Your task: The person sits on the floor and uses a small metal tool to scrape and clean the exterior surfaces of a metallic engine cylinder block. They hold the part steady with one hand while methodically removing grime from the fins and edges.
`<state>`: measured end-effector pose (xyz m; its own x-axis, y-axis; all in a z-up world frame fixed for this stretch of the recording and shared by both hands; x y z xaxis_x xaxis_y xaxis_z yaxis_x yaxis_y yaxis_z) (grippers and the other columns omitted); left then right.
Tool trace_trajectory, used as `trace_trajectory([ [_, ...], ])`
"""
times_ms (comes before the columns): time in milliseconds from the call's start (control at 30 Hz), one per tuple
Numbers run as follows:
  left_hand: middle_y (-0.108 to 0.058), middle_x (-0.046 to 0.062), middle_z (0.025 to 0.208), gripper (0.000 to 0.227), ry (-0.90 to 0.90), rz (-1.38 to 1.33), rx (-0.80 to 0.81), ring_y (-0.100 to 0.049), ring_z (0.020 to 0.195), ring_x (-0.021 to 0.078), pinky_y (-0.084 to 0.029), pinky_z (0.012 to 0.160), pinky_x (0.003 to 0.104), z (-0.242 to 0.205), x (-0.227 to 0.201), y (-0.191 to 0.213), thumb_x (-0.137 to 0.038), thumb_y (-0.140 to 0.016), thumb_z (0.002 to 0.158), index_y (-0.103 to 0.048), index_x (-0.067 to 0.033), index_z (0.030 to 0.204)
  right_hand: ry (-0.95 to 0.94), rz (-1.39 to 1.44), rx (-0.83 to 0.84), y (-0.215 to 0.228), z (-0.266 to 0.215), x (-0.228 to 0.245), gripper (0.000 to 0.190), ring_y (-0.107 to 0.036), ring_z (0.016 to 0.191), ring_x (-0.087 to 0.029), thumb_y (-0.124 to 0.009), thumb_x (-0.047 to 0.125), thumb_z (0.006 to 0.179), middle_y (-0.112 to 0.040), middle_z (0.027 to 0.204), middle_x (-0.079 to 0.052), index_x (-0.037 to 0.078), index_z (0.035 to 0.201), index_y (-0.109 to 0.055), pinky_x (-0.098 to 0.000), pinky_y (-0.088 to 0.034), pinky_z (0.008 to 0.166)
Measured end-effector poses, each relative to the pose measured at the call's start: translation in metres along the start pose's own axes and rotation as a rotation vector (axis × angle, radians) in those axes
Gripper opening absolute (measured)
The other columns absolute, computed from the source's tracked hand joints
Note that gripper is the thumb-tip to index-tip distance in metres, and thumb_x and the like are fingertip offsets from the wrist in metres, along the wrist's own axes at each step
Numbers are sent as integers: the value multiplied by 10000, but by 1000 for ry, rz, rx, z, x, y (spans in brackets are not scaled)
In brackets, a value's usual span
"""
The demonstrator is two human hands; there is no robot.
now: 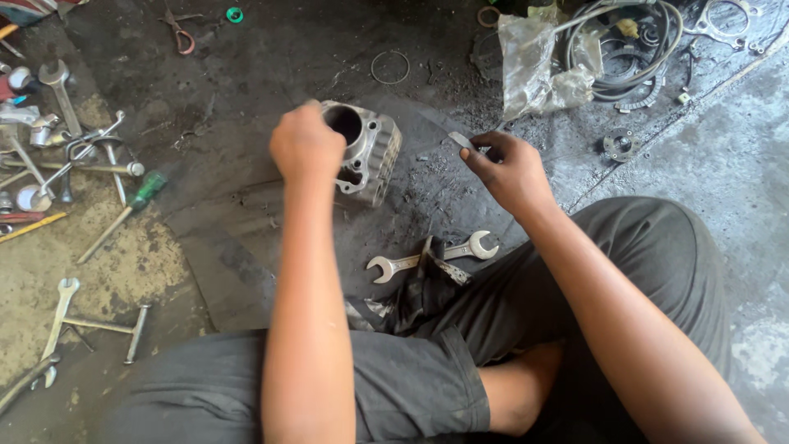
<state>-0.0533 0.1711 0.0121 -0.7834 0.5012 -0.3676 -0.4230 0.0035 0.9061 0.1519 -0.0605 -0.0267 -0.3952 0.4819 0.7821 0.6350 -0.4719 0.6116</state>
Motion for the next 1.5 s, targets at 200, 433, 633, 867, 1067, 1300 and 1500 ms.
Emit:
trace_trajectory([
  [200, -732, 192, 1010, 224, 79, 46, -8, -690, 971, 419, -542, 814, 507, 1, 4, -14, -124, -700, 771, -754, -105, 988, -33, -16, -4, 5, 4, -4, 464, -716, 912, -245, -746, 380, 900, -753, 1044, -171, 43, 1217, -718, -373, -552, 814],
  [433, -688, 254, 1162, 712, 47, 122, -304, -609, 1168, 506, -477, 858, 597, 4, 30, -16, -332, -883, 571, -698, -69, 1206, -3, -124, 134, -17, 3, -6, 411, -737, 890, -273, -705, 375, 932, -757, 1061, -140, 64, 1200, -716, -417, -563, 834],
  [633, -753, 201, 1130, 451, 508, -388, 233, -712, 1099, 333, -534, 948, 390, 2, 62, -56, -220, -652, 698, -732, -50, 1109, 64, -180, 141, -44, -7, 3, 401, -731, 905, -328, -756, 358, 885, -754, 992, -183, 43, 1128, -704, -422, -562, 809],
  [867, -762, 178, 1033, 404, 459, -372, 223, -724, 1021, 343, -531, 879, 410, 1, 50, -38, -287, -656, 707, -760, -68, 1030, 108, -143, 137, -46, -1, 5, 390, -744, 907, -331, -750, 337, 880, -752, 971, -189, 33, 1122, -710, -414, -573, 809],
  [1067, -760, 170, 1072, 476, 396, -421, 189, -719, 1040, 323, -526, 892, 396, 0, 55, -44, -274, -715, 687, -734, -43, 1103, 158, -173, 236, -61, -11, 24, 390, -756, 806, -319, -688, 382, 934, -763, 972, -171, 59, 1142, -751, -419, -580, 782],
  [1300, -710, 178, 1232, 660, 339, -550, 201, -702, 1156, 280, -520, 991, 347, -5, 74, -77, -214, -745, 685, -646, -33, 1312, 419, -196, 167, -82, -44, 71, 399, -692, 793, -427, -664, 392, 976, -730, 853, -223, 2, 952, -740, -498, -548, 706],
  [1500, -673, 129, 1307, 630, 194, -473, 292, -636, 1213, 294, -471, 1017, 356, -2, 48, -85, -255, -738, 670, -695, -117, 1283, 261, -223, 212, -84, -32, 54, 444, -683, 708, -428, -673, 458, 916, -687, 727, -240, 31, 992, -771, -501, -539, 658],
])
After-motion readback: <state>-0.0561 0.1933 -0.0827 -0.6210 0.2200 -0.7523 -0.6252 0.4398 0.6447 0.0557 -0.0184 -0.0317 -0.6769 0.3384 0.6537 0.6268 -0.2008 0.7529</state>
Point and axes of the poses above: each hand's wrist, its own z-axis towards the middle knuckle, its own y-axis out of the back of the hand, x = y × z, the point moved 7 cm from there along z, towards the middle knuckle
